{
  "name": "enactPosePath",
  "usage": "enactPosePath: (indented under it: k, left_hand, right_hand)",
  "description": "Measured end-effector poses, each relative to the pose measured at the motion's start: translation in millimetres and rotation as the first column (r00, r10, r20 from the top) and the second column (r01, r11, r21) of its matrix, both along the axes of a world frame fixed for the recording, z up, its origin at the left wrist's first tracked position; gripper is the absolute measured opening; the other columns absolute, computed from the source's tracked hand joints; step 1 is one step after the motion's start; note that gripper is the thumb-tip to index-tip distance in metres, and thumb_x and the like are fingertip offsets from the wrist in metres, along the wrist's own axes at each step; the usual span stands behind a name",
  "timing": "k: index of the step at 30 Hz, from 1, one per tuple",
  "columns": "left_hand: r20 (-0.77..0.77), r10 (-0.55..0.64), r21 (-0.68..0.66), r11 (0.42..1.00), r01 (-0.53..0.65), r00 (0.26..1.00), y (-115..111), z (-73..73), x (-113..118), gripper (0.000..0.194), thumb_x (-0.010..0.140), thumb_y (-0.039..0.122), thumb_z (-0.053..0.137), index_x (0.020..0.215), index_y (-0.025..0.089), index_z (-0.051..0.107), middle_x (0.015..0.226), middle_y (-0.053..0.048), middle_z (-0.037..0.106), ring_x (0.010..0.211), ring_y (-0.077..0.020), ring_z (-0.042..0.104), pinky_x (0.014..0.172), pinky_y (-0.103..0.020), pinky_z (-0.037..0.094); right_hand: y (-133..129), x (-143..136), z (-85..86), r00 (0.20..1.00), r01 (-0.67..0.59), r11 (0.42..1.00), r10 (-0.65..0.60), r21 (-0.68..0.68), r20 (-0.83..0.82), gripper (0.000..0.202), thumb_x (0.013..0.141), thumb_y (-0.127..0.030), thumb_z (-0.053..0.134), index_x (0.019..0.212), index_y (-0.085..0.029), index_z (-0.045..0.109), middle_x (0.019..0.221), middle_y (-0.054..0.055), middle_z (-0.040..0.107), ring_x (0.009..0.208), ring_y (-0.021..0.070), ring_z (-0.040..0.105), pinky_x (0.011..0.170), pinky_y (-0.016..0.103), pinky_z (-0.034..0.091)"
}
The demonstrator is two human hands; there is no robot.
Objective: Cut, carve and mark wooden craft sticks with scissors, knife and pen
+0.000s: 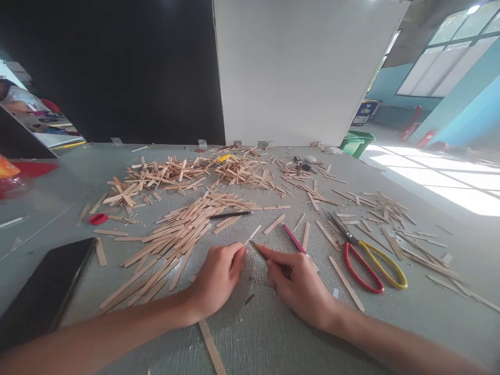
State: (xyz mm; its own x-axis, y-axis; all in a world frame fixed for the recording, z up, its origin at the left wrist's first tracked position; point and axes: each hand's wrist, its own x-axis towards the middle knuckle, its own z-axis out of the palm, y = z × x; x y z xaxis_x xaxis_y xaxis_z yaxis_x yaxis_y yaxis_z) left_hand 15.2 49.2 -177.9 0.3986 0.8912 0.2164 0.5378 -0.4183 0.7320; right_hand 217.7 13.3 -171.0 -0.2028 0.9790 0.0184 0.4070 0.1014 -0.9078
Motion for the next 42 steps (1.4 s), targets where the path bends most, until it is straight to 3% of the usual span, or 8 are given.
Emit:
enactPosePath:
  k: [5, 8, 15, 20, 27, 32, 37, 42]
  left_hand:
    - [0.036, 0.02, -0.039, 0.999, -0.019, 0.999, 0, 0.1, 0, 0.039, 0.105, 0.036, 0.042, 0.068, 0.023, 0.042, 0.056, 0.007, 0.038, 0.053, -0.0116, 0.029, 0.05, -0.024, 0.021]
    - [0.069, 0.025, -0.096, 0.995, -0.018, 0.997, -1, 3.9, 3, 0.041, 0.107, 0.039, 0.043, 0.07, 0.022, 0.049, 0.057, 0.005, 0.047, 0.05, -0.0111, 0.037, 0.049, -0.023, 0.025]
    - [0.189, -0.037, -0.312, 0.945, 0.096, 0.981, -2, 17.5, 4, 0.053, 0.107, 0.058, 0.046, 0.079, 0.018, 0.067, 0.049, 0.007, 0.043, 0.042, -0.0114, 0.041, 0.042, -0.021, 0.03]
    - [0.252, -0.071, -0.44, 0.88, 0.18, 0.965, -1, 19.1, -1, 0.054, 0.105, 0.063, 0.049, 0.096, 0.017, 0.075, 0.051, 0.005, 0.05, 0.043, -0.0129, 0.045, 0.04, -0.021, 0.038]
    - [0.293, -0.055, -0.477, 0.857, 0.196, 0.954, 4, 15.5, -3, 0.057, 0.105, 0.067, 0.049, 0.099, 0.018, 0.079, 0.054, 0.003, 0.053, 0.051, -0.015, 0.052, 0.044, -0.021, 0.041]
    - [0.285, -0.047, -0.491, 0.851, 0.188, 0.958, 3, 17.7, -3, 0.056, 0.104, 0.066, 0.051, 0.098, 0.017, 0.078, 0.05, 0.005, 0.05, 0.046, -0.0138, 0.046, 0.04, -0.02, 0.037]
    - [0.314, -0.043, -0.463, 0.865, 0.193, 0.948, 3, 16.4, -2, 0.049, 0.105, 0.065, 0.048, 0.108, 0.021, 0.069, 0.069, 0.003, 0.056, 0.051, -0.0126, 0.041, 0.04, -0.02, 0.037]
    - [0.297, -0.053, -0.421, 0.889, 0.18, 0.954, 2, 15.3, -4, 0.042, 0.11, 0.059, 0.042, 0.104, 0.023, 0.063, 0.061, 0.008, 0.042, 0.054, -0.0136, 0.037, 0.045, -0.02, 0.032]
  right_hand:
    - [0, 0, 0.2, 0.996, -0.041, 0.997, 0.036, -0.06, -0.086, 0.052, 0.098, -0.024, 0.05, 0.144, -0.01, 0.07, 0.064, -0.005, 0.05, 0.058, 0.0108, 0.04, 0.052, 0.022, 0.033]
    - [-2, -2, -0.4, 0.995, -0.034, 0.999, 0.031, -0.032, -0.095, 0.05, 0.1, -0.024, 0.049, 0.143, -0.011, 0.071, 0.063, -0.006, 0.048, 0.056, 0.0107, 0.039, 0.051, 0.022, 0.034]
    - [-8, -4, -7.2, 0.999, 0.001, 0.98, 0.009, 0.2, -0.05, 0.05, 0.101, -0.024, 0.046, 0.141, -0.005, 0.071, 0.062, -0.005, 0.049, 0.052, 0.0108, 0.037, 0.049, 0.024, 0.033]
    - [-11, -3, -8.7, 1.0, -0.028, 0.941, 0.029, 0.336, 0.001, 0.049, 0.102, -0.02, 0.046, 0.141, -0.004, 0.071, 0.067, -0.003, 0.052, 0.054, 0.0106, 0.037, 0.051, 0.023, 0.034]
    - [-9, -5, -8.7, 0.998, -0.025, 0.936, 0.043, 0.351, -0.045, 0.048, 0.103, -0.019, 0.046, 0.141, -0.002, 0.07, 0.067, -0.004, 0.053, 0.053, 0.0098, 0.035, 0.049, 0.021, 0.033]
    - [-12, -2, -9.8, 1.0, -0.017, 0.93, 0.017, 0.367, 0.003, 0.047, 0.103, -0.019, 0.045, 0.14, -0.005, 0.071, 0.065, -0.005, 0.052, 0.052, 0.0102, 0.038, 0.05, 0.021, 0.037]
    - [-12, 0, -11.9, 0.997, 0.072, 0.955, -0.067, 0.287, -0.03, 0.045, 0.107, -0.025, 0.043, 0.147, -0.013, 0.06, 0.078, -0.001, 0.069, 0.053, 0.0106, 0.051, 0.054, 0.021, 0.045]
    - [-8, -1, -7.3, 0.997, 0.073, 0.965, -0.072, 0.251, -0.013, 0.035, 0.105, -0.025, 0.044, 0.131, -0.015, 0.067, 0.071, -0.002, 0.067, 0.058, 0.0128, 0.058, 0.059, 0.022, 0.048]
